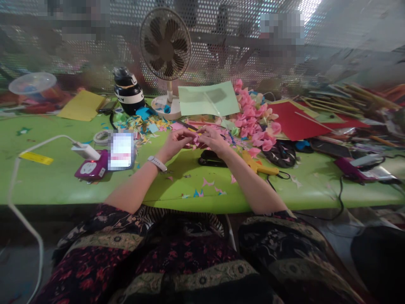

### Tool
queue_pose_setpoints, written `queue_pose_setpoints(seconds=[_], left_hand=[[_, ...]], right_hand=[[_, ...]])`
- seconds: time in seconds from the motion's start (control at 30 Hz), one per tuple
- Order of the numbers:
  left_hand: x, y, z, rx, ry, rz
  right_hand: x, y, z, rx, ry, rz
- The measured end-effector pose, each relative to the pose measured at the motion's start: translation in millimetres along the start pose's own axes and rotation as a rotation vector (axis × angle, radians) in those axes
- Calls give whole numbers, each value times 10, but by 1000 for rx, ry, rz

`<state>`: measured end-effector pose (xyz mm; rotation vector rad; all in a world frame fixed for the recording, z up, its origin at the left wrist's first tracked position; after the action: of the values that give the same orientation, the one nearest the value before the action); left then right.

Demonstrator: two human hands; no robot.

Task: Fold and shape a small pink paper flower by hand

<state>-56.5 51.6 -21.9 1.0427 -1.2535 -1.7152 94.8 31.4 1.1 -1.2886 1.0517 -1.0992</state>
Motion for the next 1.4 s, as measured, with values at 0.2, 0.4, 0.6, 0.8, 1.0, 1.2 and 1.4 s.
queue_pose_setpoints(seconds=[0.2,0.4,0.6,0.8,1.0,1.2,1.4], left_hand=[[23,10,-1,6,7,54],[28,11,-10,-9,-4,30],[17,-23,3,-14,-2,48],[13,-31,3,-1,0,29],[14,-45,6,0,0,2],[1,-48,2,-8,-20,-32],[-2,-43,7,-36,-18,-54]], right_hand=[[1,0,-31,-43,-58,24],[-27,47,-9,-43,-62,17],[-32,48,-16,-55,-74,18],[-30,30,-26,-64,-66,16],[-44,25,-20,-84,-57,13],[-41,16,-21,-92,-45,-1],[-45,13,-25,-118,-36,-12]])
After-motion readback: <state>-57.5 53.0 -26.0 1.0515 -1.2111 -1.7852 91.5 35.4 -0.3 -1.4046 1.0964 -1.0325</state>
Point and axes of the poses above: each hand's wrist, its own x-axis away from the middle knuckle, its own z-axis out of the back of the hand, y = z × x, the point moved 6 cm from there along -x, towards the middle knuckle, and after that the axes turned 11 degrees about -x, right-handed, at the moved point
